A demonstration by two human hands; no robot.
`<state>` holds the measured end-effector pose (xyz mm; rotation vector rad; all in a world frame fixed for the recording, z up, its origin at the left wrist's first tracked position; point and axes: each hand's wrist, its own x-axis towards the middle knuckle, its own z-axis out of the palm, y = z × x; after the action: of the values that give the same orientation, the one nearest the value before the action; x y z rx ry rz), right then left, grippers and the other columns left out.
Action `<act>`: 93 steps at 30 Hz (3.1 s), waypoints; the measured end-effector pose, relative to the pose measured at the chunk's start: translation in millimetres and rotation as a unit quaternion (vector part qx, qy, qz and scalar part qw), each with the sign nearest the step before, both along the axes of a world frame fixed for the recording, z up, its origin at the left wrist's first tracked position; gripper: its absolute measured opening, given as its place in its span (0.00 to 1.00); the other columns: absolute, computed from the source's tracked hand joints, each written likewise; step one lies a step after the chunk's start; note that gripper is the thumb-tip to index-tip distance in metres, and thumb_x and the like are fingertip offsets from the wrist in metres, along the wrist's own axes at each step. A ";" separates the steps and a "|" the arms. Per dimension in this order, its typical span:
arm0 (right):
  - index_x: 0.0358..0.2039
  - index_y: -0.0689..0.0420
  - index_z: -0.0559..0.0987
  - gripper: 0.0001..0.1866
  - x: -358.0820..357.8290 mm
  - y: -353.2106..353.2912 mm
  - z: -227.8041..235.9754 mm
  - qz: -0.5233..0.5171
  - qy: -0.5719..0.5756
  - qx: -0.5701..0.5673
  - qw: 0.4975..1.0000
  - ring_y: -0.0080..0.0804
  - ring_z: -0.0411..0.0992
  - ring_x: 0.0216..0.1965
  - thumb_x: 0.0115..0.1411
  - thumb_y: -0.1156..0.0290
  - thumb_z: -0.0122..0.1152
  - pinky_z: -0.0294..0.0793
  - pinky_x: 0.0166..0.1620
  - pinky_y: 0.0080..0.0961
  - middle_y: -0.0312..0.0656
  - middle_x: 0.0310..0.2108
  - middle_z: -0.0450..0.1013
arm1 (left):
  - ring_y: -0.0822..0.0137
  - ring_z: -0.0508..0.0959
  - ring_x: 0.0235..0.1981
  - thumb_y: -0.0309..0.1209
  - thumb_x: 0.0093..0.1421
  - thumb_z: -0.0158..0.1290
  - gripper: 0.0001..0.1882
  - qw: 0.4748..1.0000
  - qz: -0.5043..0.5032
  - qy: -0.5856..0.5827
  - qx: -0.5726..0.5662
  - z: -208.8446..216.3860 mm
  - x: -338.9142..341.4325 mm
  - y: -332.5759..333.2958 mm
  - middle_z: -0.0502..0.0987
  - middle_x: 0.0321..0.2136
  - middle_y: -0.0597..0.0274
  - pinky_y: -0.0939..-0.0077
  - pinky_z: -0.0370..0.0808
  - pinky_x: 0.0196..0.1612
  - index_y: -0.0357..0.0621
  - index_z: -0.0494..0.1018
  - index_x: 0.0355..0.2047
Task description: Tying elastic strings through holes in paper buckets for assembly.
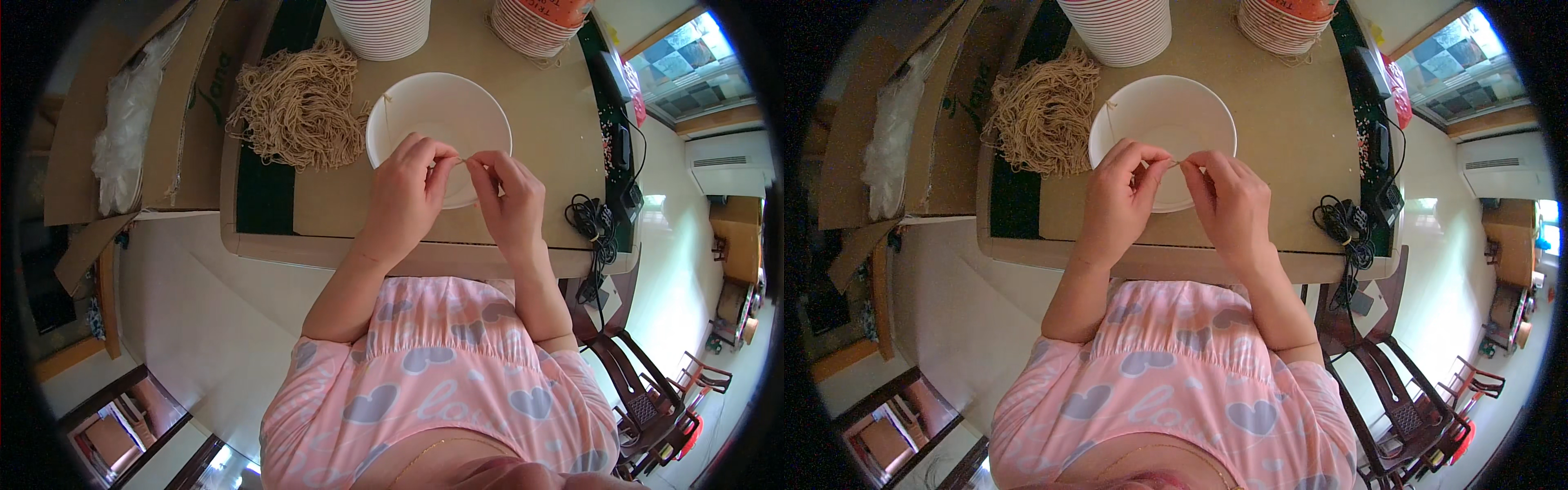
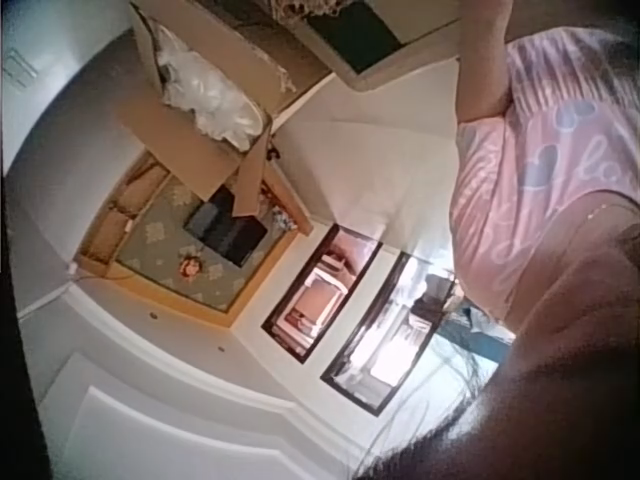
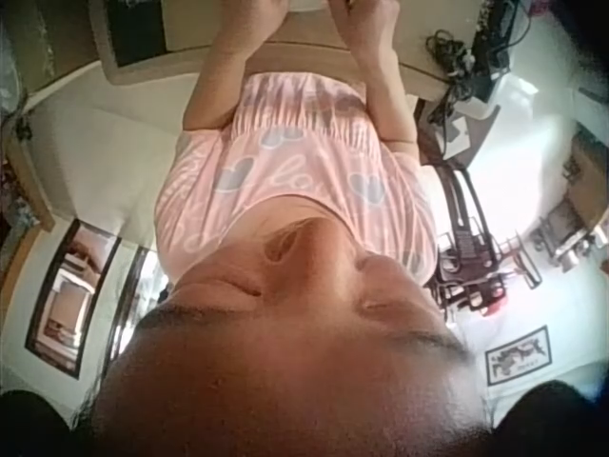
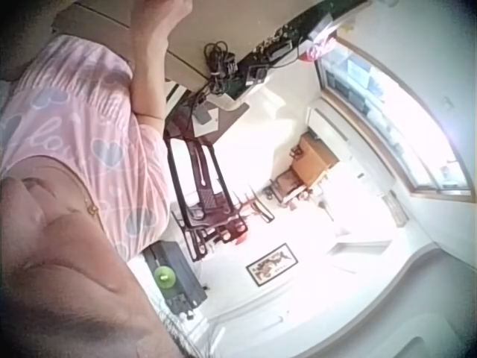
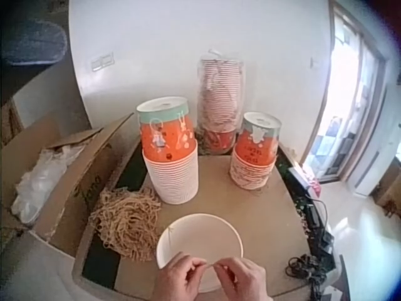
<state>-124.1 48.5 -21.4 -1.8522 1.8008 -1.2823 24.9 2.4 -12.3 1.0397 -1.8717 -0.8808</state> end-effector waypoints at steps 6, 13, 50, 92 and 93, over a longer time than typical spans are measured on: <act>0.31 0.61 0.77 0.03 -1.6 0.1 1.2 0.026 0.044 -0.010 0.999 0.28 0.69 0.19 0.56 0.77 0.61 0.67 0.24 0.23 0.42 0.22 0.72 | 0.56 0.77 0.30 0.24 0.57 0.54 0.03 0.989 0.058 -0.088 -0.100 -7.9 -5.4 -2.2 0.74 0.29 0.60 0.65 0.74 0.31 0.42 0.71 0.31; 0.31 0.61 0.78 0.02 -4.6 2.8 2.3 0.017 0.005 0.007 1.000 0.26 0.67 0.21 0.57 0.78 0.61 0.65 0.25 0.20 0.41 0.24 0.74 | 0.57 0.77 0.29 0.24 0.57 0.54 0.03 0.989 0.056 -0.068 -0.122 -3.9 -5.7 1.7 0.74 0.29 0.60 0.66 0.74 0.30 0.43 0.71 0.31; 0.41 0.61 0.76 0.09 -24.1 -7.9 29.4 0.115 -0.364 0.069 0.922 0.20 0.71 0.36 0.59 0.79 0.58 0.71 0.40 0.19 0.35 0.33 0.73 | 0.81 0.67 0.21 0.30 0.62 0.53 0.06 0.965 -0.203 0.116 0.118 76.0 -6.6 -32.4 0.74 0.23 0.71 0.88 0.66 0.26 0.39 0.75 0.32; 0.40 0.57 0.76 0.13 -173.8 -260.3 249.6 -0.232 0.533 -0.198 0.789 0.46 0.71 0.40 0.56 0.66 0.53 0.72 0.45 0.37 0.49 0.38 0.72 | 0.65 0.68 0.54 0.38 0.65 0.48 0.18 0.712 -0.030 0.361 -0.601 132.8 109.6 23.7 0.69 0.54 0.60 0.69 0.68 0.51 0.45 0.69 0.52; 0.44 0.51 0.76 0.15 -193.4 -280.5 229.8 -0.248 0.576 -0.128 0.768 0.42 0.75 0.38 0.62 0.58 0.53 0.76 0.42 0.36 0.46 0.41 0.74 | 0.65 0.68 0.54 0.38 0.65 0.48 0.18 0.710 -0.027 0.362 -0.604 132.9 107.9 23.2 0.69 0.54 0.60 0.69 0.68 0.51 0.45 0.69 0.52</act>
<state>-317.5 -232.0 208.4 -2.7627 2.9677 -0.3783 132.8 25.5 120.6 -0.2087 -1.2943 0.0862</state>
